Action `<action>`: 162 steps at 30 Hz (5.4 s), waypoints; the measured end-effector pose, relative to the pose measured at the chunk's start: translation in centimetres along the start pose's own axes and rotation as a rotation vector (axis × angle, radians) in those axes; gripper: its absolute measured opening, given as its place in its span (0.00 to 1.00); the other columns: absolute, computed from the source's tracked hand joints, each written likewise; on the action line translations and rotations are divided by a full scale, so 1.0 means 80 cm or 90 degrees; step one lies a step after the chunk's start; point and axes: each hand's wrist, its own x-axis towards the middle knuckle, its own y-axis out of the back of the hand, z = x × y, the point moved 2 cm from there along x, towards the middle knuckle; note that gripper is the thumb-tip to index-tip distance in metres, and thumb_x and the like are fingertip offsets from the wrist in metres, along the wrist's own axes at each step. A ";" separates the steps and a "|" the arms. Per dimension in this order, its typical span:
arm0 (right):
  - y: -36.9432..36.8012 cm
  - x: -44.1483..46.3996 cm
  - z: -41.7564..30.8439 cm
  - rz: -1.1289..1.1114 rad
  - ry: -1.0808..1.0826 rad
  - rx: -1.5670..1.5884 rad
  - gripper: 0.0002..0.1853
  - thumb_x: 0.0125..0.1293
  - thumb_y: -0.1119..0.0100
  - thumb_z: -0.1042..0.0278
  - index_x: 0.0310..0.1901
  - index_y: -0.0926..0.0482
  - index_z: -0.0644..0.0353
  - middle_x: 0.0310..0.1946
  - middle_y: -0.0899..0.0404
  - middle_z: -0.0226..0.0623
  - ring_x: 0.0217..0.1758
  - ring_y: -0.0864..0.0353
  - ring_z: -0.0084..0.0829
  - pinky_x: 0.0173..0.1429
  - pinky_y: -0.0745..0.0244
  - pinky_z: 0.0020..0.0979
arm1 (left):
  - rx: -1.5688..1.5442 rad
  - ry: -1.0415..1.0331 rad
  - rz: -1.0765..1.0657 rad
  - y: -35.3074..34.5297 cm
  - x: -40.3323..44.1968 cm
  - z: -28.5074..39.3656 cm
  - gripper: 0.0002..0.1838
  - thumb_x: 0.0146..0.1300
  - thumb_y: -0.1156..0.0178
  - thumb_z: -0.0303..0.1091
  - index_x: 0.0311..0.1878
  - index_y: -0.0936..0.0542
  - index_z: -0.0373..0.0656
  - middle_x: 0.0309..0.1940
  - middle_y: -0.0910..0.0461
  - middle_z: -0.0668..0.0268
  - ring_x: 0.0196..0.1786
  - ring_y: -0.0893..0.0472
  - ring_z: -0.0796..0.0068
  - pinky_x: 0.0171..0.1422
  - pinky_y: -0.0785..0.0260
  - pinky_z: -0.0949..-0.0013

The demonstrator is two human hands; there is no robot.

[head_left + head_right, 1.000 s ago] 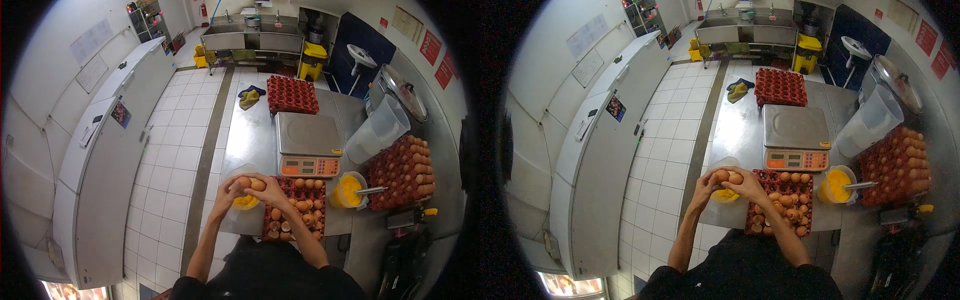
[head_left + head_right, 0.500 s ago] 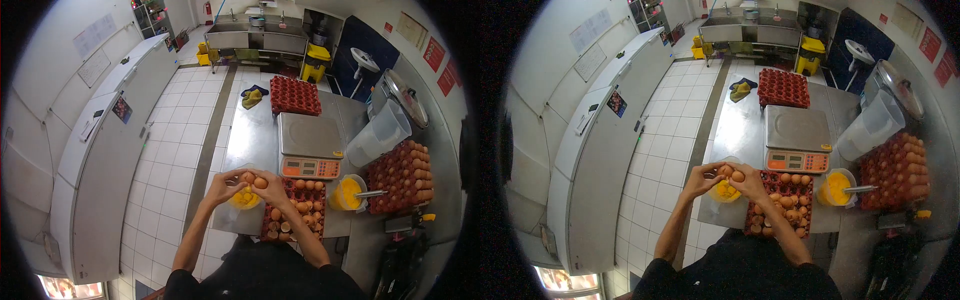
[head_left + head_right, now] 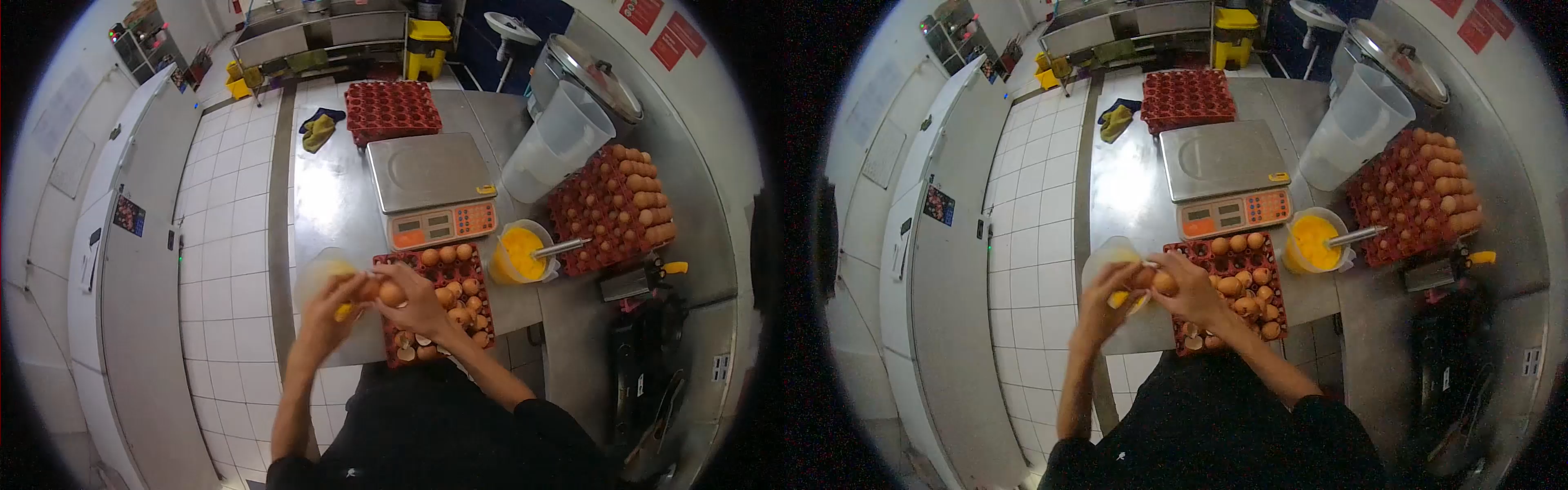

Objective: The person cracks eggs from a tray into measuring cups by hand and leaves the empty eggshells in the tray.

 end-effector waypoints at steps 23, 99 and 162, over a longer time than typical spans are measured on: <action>0.096 -0.212 0.102 0.158 -0.447 0.120 0.16 0.64 0.23 0.63 0.43 0.21 0.62 0.37 0.19 0.35 0.41 0.18 0.26 0.46 0.20 0.32 | -0.013 0.028 -0.080 -0.252 0.120 -0.073 0.18 0.65 0.35 0.26 0.59 0.20 0.41 0.44 0.18 0.50 0.44 0.14 0.52 0.47 0.20 0.55; -0.067 0.045 0.003 -0.207 0.006 0.007 0.32 0.63 0.34 0.75 0.70 0.28 0.60 0.62 0.32 0.49 0.57 0.17 0.48 0.60 0.16 0.41 | 0.029 0.054 0.069 0.043 -0.037 -0.050 0.25 0.59 0.30 0.17 0.60 0.18 0.42 0.55 0.17 0.56 0.40 0.15 0.63 0.44 0.20 0.65; -0.141 0.021 -0.009 0.071 -0.495 0.765 0.21 0.84 0.60 0.51 0.66 0.32 0.56 0.52 0.27 0.34 0.48 0.26 0.25 0.52 0.27 0.29 | 0.075 0.057 0.486 -0.032 -0.050 -0.021 0.25 0.70 0.34 0.28 0.69 0.24 0.34 0.62 0.22 0.49 0.66 0.21 0.51 0.69 0.27 0.55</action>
